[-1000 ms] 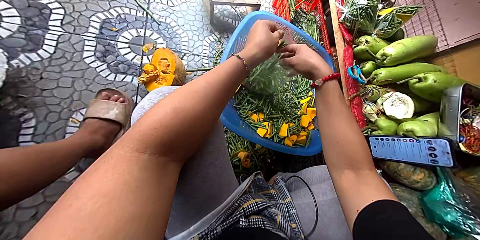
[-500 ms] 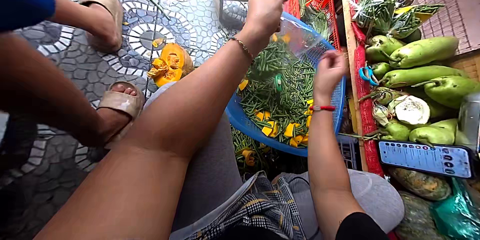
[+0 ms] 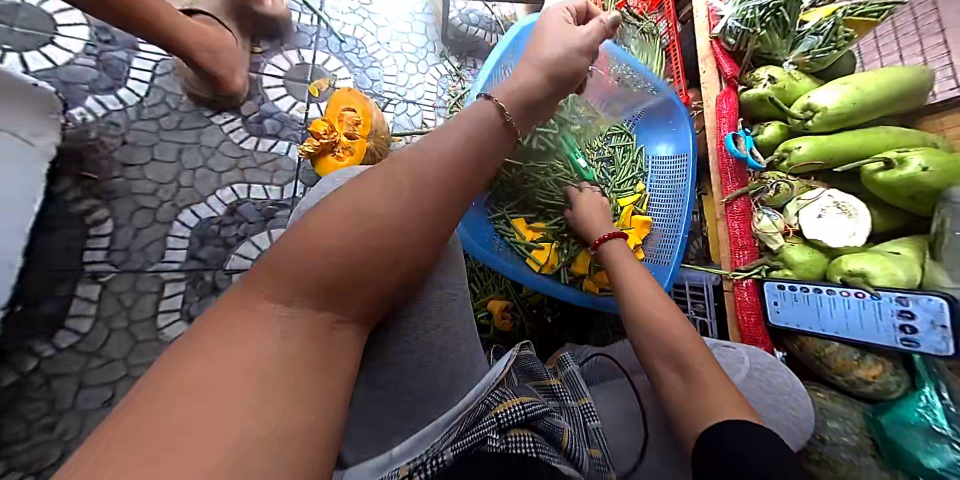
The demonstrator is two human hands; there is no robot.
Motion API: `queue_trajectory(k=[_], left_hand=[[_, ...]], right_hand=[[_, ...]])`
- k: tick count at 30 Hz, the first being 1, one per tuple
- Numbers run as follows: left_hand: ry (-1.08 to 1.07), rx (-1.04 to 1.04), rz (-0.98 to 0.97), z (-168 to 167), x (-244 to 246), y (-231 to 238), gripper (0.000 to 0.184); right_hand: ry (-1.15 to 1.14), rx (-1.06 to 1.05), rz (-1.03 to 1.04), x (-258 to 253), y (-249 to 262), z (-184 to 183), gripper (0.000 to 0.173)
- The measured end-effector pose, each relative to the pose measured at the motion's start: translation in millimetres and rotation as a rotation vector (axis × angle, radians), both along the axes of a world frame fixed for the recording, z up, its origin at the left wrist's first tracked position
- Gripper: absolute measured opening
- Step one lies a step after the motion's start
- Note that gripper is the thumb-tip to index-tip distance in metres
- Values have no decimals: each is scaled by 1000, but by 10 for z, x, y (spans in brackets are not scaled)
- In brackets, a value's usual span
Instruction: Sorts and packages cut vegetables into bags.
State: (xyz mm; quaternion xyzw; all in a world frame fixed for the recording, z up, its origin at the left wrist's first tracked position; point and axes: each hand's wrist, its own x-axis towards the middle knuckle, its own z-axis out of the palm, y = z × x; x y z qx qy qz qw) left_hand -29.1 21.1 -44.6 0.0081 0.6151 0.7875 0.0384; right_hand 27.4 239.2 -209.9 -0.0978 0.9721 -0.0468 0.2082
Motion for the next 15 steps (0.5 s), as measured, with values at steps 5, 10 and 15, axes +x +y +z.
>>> queue_trajectory(k=[5, 10, 15], left_hand=[[35, -162, -84, -94, 15, 93, 19], [-83, -521, -140, -279, -60, 147, 25], [-66, -601, -125, -220, -92, 140, 26]], right_hand=[[-56, -75, -231, -125, 653, 154, 30], [-151, -685, -698, 35, 972, 486, 43], [7, -784, -847, 110, 967, 672, 31]])
